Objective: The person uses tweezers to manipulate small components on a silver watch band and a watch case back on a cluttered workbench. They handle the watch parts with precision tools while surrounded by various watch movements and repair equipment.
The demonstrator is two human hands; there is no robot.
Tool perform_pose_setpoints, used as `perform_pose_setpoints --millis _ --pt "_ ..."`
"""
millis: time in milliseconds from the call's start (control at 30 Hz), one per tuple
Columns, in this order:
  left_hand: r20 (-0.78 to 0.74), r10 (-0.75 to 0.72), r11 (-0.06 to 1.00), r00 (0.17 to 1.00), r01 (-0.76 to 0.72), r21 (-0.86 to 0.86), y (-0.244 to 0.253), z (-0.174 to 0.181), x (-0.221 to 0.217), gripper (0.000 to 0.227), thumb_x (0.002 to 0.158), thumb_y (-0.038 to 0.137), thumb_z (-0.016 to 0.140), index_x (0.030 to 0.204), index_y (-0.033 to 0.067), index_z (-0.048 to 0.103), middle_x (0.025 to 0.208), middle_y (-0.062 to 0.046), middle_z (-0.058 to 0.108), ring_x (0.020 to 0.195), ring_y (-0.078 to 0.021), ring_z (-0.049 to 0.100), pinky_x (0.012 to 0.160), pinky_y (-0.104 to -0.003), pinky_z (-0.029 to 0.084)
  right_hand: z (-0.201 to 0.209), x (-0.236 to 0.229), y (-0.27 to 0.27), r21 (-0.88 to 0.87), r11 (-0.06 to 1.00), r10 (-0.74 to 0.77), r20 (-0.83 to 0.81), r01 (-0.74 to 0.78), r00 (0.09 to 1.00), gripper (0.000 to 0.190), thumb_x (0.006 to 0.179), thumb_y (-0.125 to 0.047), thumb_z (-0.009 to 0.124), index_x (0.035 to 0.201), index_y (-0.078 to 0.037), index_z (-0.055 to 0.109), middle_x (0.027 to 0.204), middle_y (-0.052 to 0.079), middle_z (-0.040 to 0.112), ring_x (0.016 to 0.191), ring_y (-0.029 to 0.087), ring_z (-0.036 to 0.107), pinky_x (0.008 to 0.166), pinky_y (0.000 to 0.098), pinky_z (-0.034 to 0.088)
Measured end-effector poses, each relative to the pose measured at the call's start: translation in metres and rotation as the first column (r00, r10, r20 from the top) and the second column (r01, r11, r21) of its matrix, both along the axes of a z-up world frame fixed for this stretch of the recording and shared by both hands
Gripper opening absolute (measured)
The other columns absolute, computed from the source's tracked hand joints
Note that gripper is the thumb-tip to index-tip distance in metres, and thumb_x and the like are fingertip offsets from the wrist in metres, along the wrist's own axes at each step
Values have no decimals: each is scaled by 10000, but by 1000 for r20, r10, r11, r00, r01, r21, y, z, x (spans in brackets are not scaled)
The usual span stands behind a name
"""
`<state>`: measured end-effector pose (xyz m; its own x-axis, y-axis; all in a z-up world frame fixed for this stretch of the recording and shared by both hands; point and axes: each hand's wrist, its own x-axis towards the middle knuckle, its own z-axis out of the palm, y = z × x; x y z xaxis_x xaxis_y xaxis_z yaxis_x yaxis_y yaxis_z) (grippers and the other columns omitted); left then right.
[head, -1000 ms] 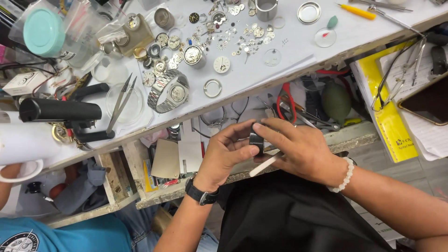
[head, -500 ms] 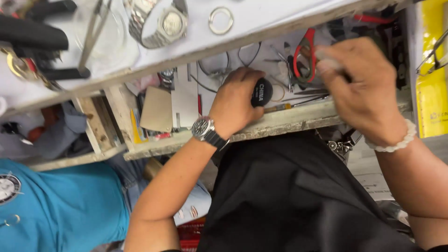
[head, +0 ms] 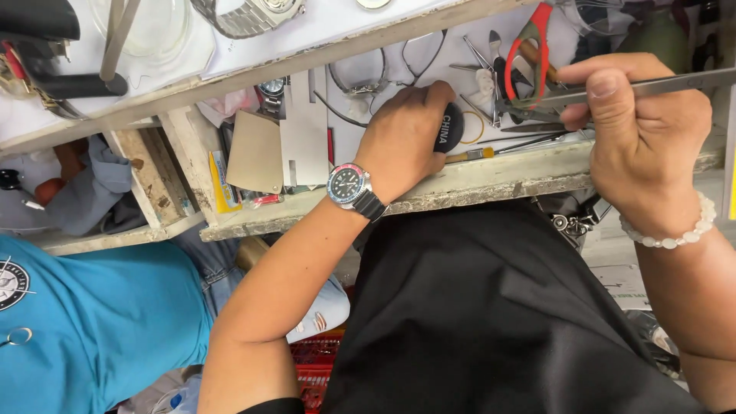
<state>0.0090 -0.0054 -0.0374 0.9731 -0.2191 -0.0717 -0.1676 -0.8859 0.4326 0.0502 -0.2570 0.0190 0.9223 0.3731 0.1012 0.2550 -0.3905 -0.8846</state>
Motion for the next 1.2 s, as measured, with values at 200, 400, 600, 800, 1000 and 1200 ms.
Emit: perform_pose_setpoints --millis 200,400,600,800,1000,1200 --pt "-128 12 995 992 -25 -101 8 39 -9 730 675 153 922 1304 66 561 1567 -177 432 956 -388 727 697 -482 615 2 2 3 88 996 24 -90 -16 996 238 1271 -67 573 1275 160 644 975 249 678 923 294 721 881 352 597" --pt "-104 128 924 986 -157 -348 28 86 -48 772 853 194 898 1494 157 469 1551 -120 517 1407 -294 586 1096 -432 561 13 6 18 -5 992 121 -149 -123 981 168 1130 88 750 1283 113 686 1148 220 695 1053 269 664 964 332 544" --pt "-250 283 620 926 -375 -689 38 102 -76 679 939 229 787 1518 149 440 1501 -100 567 1362 -220 627 1163 -351 619 2 12 39 -82 954 290 24 -287 957 122 1087 96 775 1201 112 734 1157 242 715 1087 309 663 1004 384 514" --pt "-222 372 447 901 -384 -808 39 79 -94 715 974 263 765 1560 129 378 1566 -134 538 1443 -280 627 1148 -378 630 -10 13 53 -203 919 357 69 -337 932 117 1074 18 828 1158 62 759 1111 178 748 1029 278 694 939 369 532" --pt "-161 423 459 892 -364 -811 39 67 -99 680 970 270 772 1529 106 422 1555 -110 548 1438 -261 634 1117 -351 651 -10 11 60 -265 906 347 22 -329 938 95 1074 -12 822 1142 26 768 1109 144 755 1036 251 691 867 338 522" --pt "-119 426 515 897 -349 -783 41 66 -95 679 954 278 785 1513 101 441 1533 -114 557 1408 -245 631 1101 -331 657 -12 13 63 -287 906 319 -14 -310 948 95 1059 -43 819 1131 0 774 1093 122 760 1017 226 696 900 327 517"
